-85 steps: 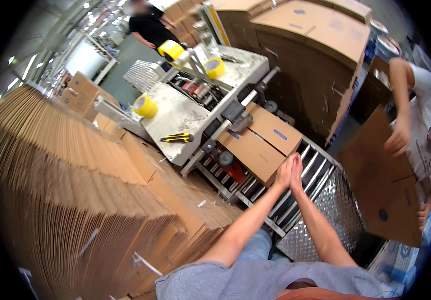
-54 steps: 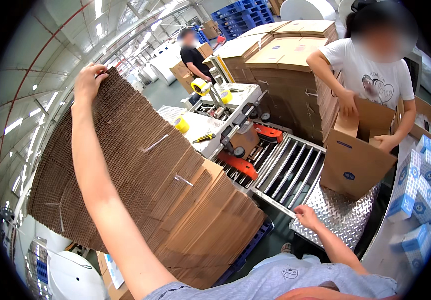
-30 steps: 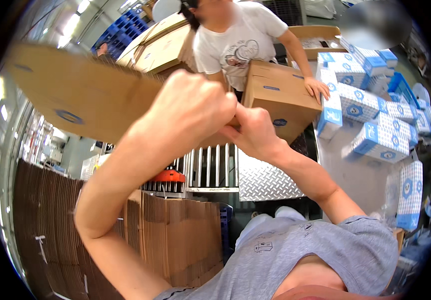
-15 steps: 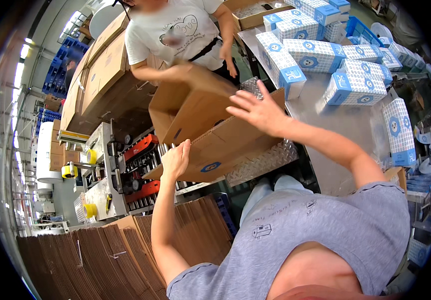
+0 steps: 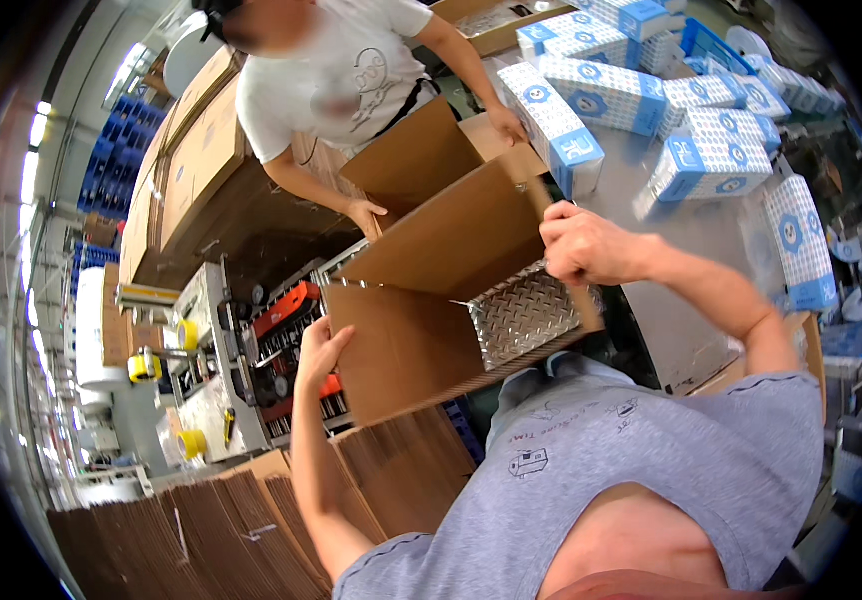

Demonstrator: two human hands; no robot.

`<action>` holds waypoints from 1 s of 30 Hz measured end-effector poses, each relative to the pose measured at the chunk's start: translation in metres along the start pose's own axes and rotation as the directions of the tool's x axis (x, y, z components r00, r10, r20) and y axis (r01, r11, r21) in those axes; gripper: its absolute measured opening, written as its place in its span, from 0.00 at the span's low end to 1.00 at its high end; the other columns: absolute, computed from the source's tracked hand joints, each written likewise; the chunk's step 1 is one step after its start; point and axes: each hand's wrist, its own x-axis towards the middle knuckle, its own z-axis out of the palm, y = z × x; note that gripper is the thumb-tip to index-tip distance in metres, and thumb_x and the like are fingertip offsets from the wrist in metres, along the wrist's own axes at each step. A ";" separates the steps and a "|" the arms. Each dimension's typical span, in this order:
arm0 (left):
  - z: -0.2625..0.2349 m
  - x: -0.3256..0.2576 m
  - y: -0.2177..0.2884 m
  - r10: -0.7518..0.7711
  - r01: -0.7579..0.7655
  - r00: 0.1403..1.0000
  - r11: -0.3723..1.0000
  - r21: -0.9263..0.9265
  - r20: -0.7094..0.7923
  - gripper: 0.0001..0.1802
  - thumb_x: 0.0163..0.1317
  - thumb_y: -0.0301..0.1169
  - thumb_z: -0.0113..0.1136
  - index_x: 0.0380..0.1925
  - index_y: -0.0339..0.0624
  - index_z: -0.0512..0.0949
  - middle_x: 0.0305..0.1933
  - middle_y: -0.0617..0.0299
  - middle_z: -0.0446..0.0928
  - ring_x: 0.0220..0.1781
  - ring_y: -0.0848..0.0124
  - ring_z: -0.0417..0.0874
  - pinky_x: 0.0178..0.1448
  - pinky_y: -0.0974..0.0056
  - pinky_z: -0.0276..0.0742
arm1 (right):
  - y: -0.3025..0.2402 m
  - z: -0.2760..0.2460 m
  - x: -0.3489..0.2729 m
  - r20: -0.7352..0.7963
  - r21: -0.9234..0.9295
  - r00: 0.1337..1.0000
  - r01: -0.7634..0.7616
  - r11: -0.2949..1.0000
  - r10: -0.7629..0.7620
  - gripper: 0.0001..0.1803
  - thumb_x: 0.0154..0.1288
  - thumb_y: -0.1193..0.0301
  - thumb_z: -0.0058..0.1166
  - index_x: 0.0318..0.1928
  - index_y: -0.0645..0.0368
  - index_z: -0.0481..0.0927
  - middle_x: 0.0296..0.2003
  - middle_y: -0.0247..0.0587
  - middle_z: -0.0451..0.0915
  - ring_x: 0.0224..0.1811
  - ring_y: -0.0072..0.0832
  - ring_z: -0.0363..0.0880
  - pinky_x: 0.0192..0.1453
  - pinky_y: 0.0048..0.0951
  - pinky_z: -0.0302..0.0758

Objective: The person assembles cardboard boxes and packs rectangular blue and white packages into them in a factory setting, occasionally retrieving fresh cardboard from a stack.

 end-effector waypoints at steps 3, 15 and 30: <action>0.076 -0.010 -0.020 0.205 -0.297 0.877 0.942 -0.155 -0.434 0.17 0.53 0.16 0.61 0.43 0.39 0.72 0.24 0.72 0.72 0.24 0.83 0.72 0.28 0.72 0.69 | -0.024 -0.017 -0.016 0.245 0.138 0.956 0.128 0.982 -0.159 0.10 0.43 0.69 0.60 0.15 0.47 0.71 0.19 0.21 0.73 0.31 0.29 0.71 0.57 0.34 0.64; 0.284 0.010 -0.020 0.286 -0.318 0.927 0.943 0.101 0.244 0.12 0.70 0.32 0.56 0.46 0.35 0.77 0.50 0.44 0.75 0.46 0.51 0.79 0.51 0.52 0.78 | 0.032 0.037 -0.033 -0.275 -0.580 0.930 -0.362 0.730 0.243 0.33 0.60 0.73 0.54 0.68 0.52 0.69 0.68 0.42 0.67 0.74 0.37 0.62 0.78 0.57 0.47; 0.167 0.023 -0.027 0.556 -0.524 0.795 0.429 0.736 0.242 0.36 0.64 0.52 0.62 0.71 0.59 0.69 0.82 0.50 0.51 0.83 0.50 0.47 0.82 0.42 0.44 | 0.101 0.029 -0.087 0.066 0.998 0.754 -0.043 -0.051 0.653 0.22 0.78 0.57 0.43 0.57 0.61 0.79 0.54 0.46 0.82 0.54 0.31 0.81 0.56 0.35 0.77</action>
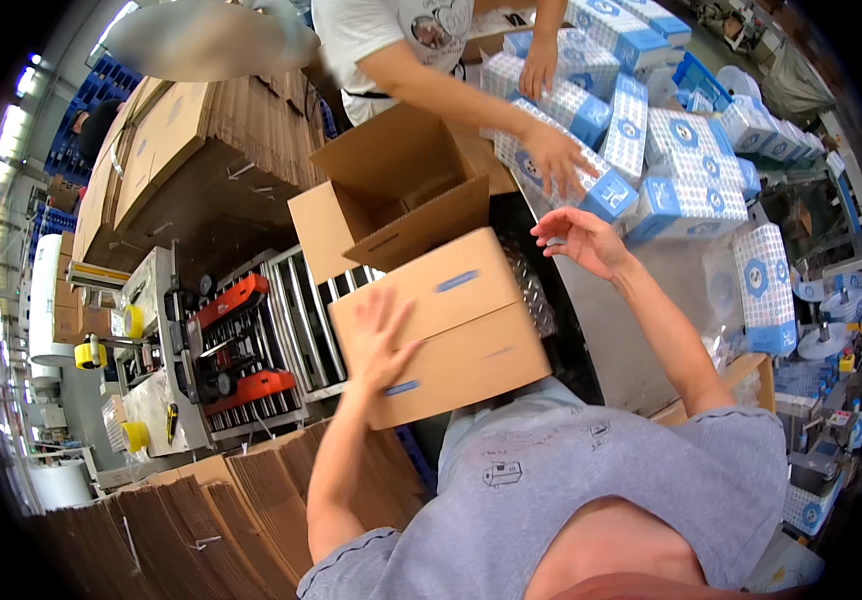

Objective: The person assembles cardboard boxes and packs rectangular blue and white packages into them in a factory setting, occasionally retrieving fresh cardboard from a stack.

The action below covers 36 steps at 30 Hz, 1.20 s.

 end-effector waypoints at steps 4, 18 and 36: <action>0.008 -0.140 -0.113 -0.482 0.377 0.871 0.777 -0.503 -0.091 0.31 0.76 0.42 0.44 0.75 0.42 0.61 0.82 0.48 0.49 0.84 0.52 0.45 0.83 0.51 0.44 | 0.137 -0.011 -0.002 -0.378 -0.141 0.871 -0.391 0.910 0.315 0.30 0.77 0.52 0.48 0.65 0.64 0.72 0.63 0.45 0.75 0.62 0.33 0.76 0.63 0.41 0.75; 0.084 -0.125 -0.110 -0.225 0.505 0.665 -0.569 -0.650 0.713 0.48 0.70 0.70 0.36 0.79 0.53 0.49 0.81 0.59 0.55 0.79 0.59 0.57 0.75 0.51 0.61 | 0.172 0.289 0.007 0.021 -0.913 0.983 -0.056 0.404 0.183 0.26 0.57 0.69 0.53 0.49 0.78 0.65 0.25 0.65 0.82 0.29 0.57 0.85 0.30 0.52 0.80; 0.015 -0.017 -0.055 -0.527 0.432 0.818 0.297 -0.852 0.231 0.22 0.70 0.32 0.63 0.61 0.35 0.73 0.55 0.58 0.80 0.56 0.69 0.81 0.59 0.63 0.77 | -0.041 -0.104 -0.142 -0.385 -0.904 0.817 -0.242 0.352 -0.428 0.26 0.59 0.77 0.61 0.60 0.53 0.78 0.44 0.41 0.86 0.48 0.34 0.84 0.52 0.39 0.80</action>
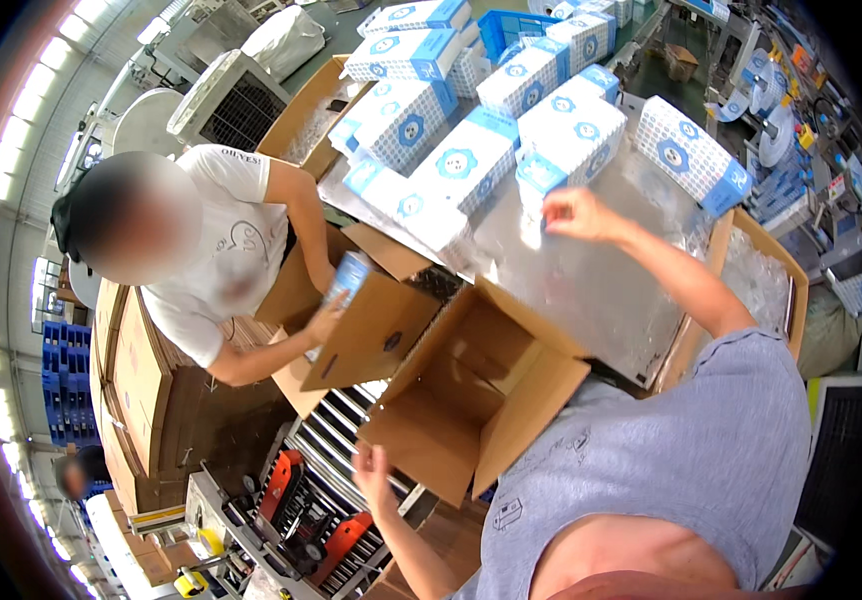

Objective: The person assembles cardboard boxes and packs rectangular blue and white packages into them in a factory setting, occasionally retrieving fresh cardboard from a stack.

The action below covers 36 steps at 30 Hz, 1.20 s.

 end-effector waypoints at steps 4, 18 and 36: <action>0.096 0.049 0.147 0.420 -0.429 0.899 0.901 -0.058 -0.122 0.13 0.72 0.25 0.58 0.54 0.33 0.76 0.51 0.57 0.82 0.52 0.72 0.81 0.56 0.67 0.77 | 0.048 -0.079 0.052 -0.077 -0.852 0.996 -0.083 0.516 0.032 0.43 0.52 0.81 0.60 0.70 0.38 0.66 0.76 0.39 0.54 0.79 0.44 0.47 0.78 0.59 0.48; 0.479 0.082 0.202 0.512 -0.997 0.077 0.047 0.061 0.856 0.40 0.54 0.14 0.55 0.70 0.44 0.64 0.71 0.46 0.66 0.75 0.50 0.64 0.77 0.43 0.58 | 0.029 -0.139 0.044 0.624 -0.026 0.779 0.100 0.995 -0.062 0.36 0.44 0.81 0.67 0.59 0.50 0.76 0.62 0.38 0.76 0.70 0.41 0.66 0.70 0.54 0.63; 0.376 0.032 0.353 0.417 -0.995 0.093 0.006 0.100 0.904 0.35 0.34 0.19 0.66 0.52 0.36 0.74 0.39 0.53 0.71 0.44 0.55 0.77 0.45 0.53 0.78 | 0.095 -0.103 0.110 0.069 -0.590 0.979 -0.113 0.799 0.190 0.69 0.36 0.54 0.79 0.78 0.44 0.48 0.52 0.57 0.78 0.57 0.55 0.78 0.63 0.51 0.74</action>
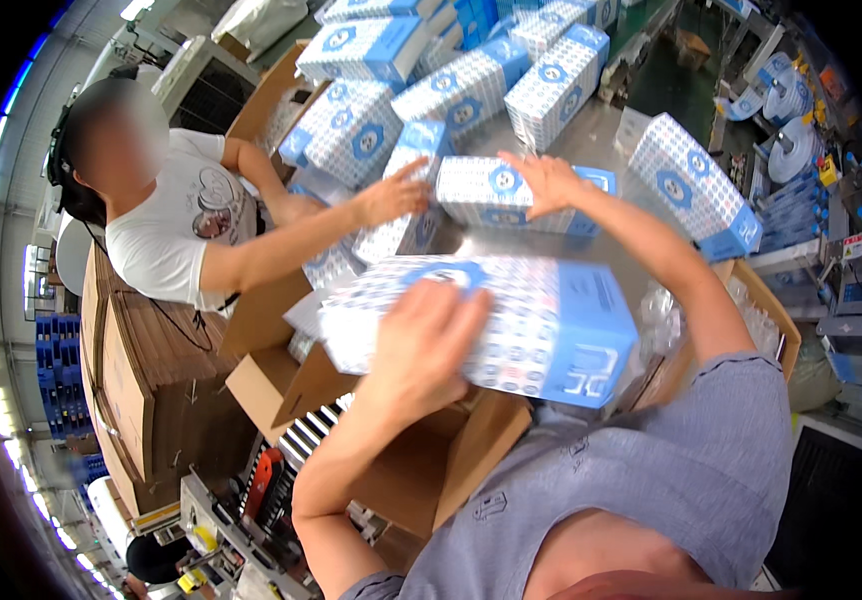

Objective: The person assembles cardboard boxes and packs rectangular blue and white packages into them in a factory setting, occasionally retrieving fresh cardboard from a stack.

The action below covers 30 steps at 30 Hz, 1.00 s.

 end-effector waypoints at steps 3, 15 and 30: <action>-0.035 -0.061 0.010 -0.340 0.327 0.901 0.940 -0.095 -0.269 0.34 0.33 0.27 0.76 0.47 0.34 0.76 0.36 0.51 0.73 0.36 0.53 0.77 0.38 0.56 0.74 | 0.011 0.007 -0.032 -0.021 0.276 0.988 -0.139 0.951 0.151 0.66 0.33 0.62 0.79 0.76 0.48 0.55 0.60 0.60 0.75 0.60 0.53 0.78 0.60 0.46 0.77; 0.216 -0.296 -0.007 -0.807 0.821 0.570 0.568 -0.058 0.156 0.41 0.41 0.42 0.80 0.54 0.36 0.73 0.53 0.46 0.80 0.56 0.54 0.81 0.59 0.54 0.77 | -0.120 -0.031 -0.080 0.064 0.940 0.977 -0.127 -0.317 -0.202 0.28 0.52 0.80 0.69 0.56 0.71 0.78 0.46 0.54 0.86 0.47 0.40 0.87 0.56 0.41 0.83; 0.423 -0.344 -0.015 -0.517 0.871 0.433 0.451 -0.195 0.738 0.56 0.55 0.58 0.66 0.74 0.36 0.54 0.76 0.38 0.59 0.78 0.47 0.58 0.76 0.48 0.61 | -0.334 0.363 -0.069 0.701 0.028 0.627 0.451 0.892 -0.339 0.21 0.64 0.63 0.55 0.58 0.42 0.82 0.61 0.40 0.79 0.73 0.44 0.67 0.70 0.81 0.52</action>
